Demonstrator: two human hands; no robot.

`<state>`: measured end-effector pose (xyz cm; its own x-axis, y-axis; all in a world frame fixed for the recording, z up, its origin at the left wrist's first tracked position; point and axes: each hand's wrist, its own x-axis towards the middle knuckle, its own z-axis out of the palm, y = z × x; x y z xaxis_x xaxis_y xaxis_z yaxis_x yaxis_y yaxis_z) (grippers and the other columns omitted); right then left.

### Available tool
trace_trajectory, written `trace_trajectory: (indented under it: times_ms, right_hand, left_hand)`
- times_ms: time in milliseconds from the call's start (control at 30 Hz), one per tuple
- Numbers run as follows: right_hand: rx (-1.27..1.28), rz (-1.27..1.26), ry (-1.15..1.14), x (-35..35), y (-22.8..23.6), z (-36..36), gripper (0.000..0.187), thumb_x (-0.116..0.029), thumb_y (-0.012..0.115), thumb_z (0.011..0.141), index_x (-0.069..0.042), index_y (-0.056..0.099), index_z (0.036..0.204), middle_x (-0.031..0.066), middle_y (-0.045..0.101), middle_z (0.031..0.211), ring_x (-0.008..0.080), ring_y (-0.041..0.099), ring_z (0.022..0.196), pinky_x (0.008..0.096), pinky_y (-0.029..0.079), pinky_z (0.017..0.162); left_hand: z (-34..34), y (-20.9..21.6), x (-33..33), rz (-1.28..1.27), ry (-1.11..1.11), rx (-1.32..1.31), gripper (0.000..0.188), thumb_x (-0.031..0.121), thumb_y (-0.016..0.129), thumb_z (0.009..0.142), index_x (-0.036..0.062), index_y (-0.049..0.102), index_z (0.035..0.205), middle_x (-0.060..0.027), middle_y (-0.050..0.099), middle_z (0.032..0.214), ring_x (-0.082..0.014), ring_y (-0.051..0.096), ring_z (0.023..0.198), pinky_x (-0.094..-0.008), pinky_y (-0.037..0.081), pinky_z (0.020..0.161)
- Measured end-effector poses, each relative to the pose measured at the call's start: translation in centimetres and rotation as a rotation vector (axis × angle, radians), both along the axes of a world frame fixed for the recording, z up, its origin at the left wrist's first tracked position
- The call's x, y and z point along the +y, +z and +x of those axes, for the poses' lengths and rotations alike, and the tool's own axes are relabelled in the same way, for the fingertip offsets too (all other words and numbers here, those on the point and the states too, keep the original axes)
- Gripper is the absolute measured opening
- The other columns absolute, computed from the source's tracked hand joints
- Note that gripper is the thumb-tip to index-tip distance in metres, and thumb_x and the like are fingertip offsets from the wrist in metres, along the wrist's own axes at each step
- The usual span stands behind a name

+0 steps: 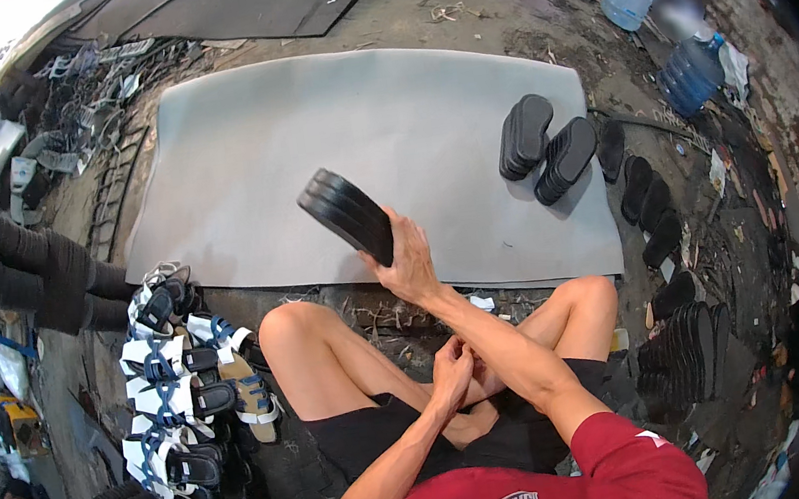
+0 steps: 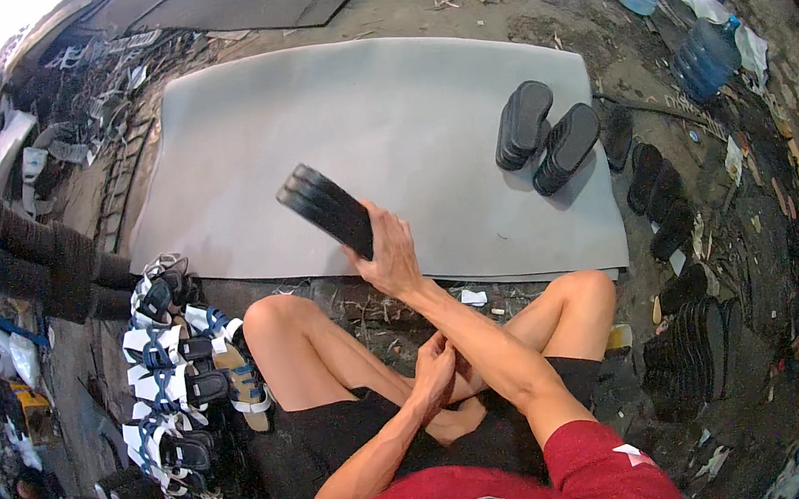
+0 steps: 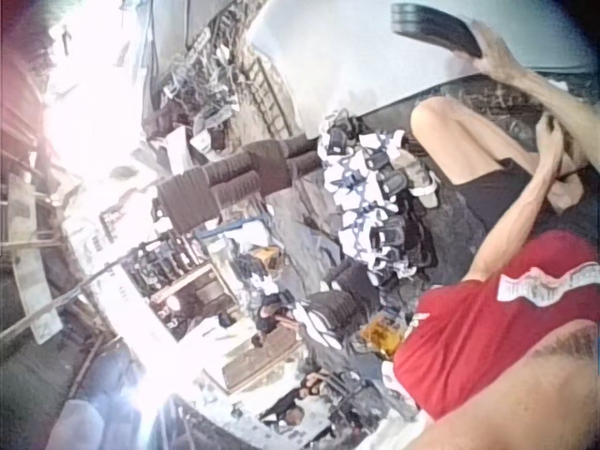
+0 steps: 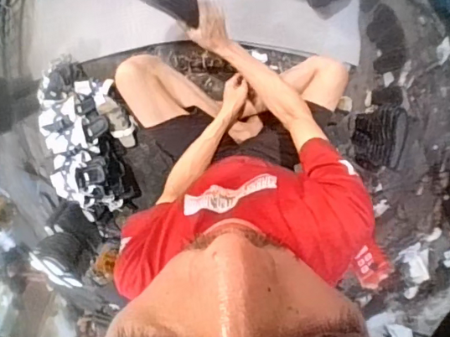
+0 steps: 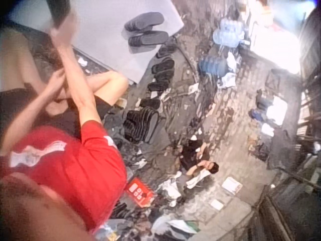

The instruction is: The person sits on the floor and repeatedly picks up black flip-flops, turns them over to inspect the soles, and places them back down. The person handles the flip-flops one at a time, examining the tread and surface before setting them aside.

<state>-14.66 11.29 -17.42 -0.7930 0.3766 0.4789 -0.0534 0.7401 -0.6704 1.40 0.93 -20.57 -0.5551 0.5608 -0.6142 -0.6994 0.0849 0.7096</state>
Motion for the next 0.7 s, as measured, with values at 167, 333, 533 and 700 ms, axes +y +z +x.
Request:
trace_trajectory:
  times_ms: [167,333,533,700]
  right_hand:
    - [-0.435,0.308,-0.124,0.2,-0.1,-1.4,0.098,-0.033,0.08,0.087,-0.007,0.029,0.167,0.025,0.061,0.127,0.0395,0.06,0.113,0.0539,0.044,0.093]
    - [-0.424,0.229,-0.168,0.7,-2.3,-0.9,0.095,-0.036,0.08,0.088,-0.003,0.032,0.163,0.028,0.06,0.131,0.0435,0.061,0.118,0.057,0.044,0.099]
    - [-0.113,-0.546,-0.139,2.5,2.1,4.3,0.097,-0.044,0.082,0.091,0.003,0.033,0.16,0.0273,0.058,0.141,0.0392,0.059,0.129,0.0469,0.045,0.111]
    - [0.356,-1.202,-0.217,8.8,12.4,22.5,0.078,-0.033,0.084,0.091,0.004,0.048,0.15,0.0153,0.066,0.134,0.0256,0.066,0.114,0.0386,0.052,0.103]
  left_hand:
    - [-0.7,1.8,0.0,0.002,-0.02,0.111,0.029,0.018,0.062,0.106,-0.0023,0.069,0.125,-0.004,0.073,0.102,-0.0098,0.065,0.087,-0.0264,0.053,0.074]
    - [-1.4,2.8,-0.1,0.002,-0.061,0.072,0.032,0.017,0.063,0.106,-0.0045,0.067,0.129,-0.0098,0.074,0.116,-0.0141,0.068,0.097,-0.0289,0.055,0.08]
    - [-1.4,-0.7,-0.6,-0.003,-0.04,0.166,0.019,0.009,0.052,0.107,-0.002,0.068,0.106,-0.01,0.071,0.092,-0.0174,0.069,0.077,-0.0325,0.058,0.068]
    - [-1.4,0.8,-0.3,0.006,-0.094,0.055,0.019,0.019,0.058,0.106,0.0027,0.067,0.104,-0.0072,0.069,0.084,-0.0154,0.065,0.067,-0.0287,0.054,0.064]
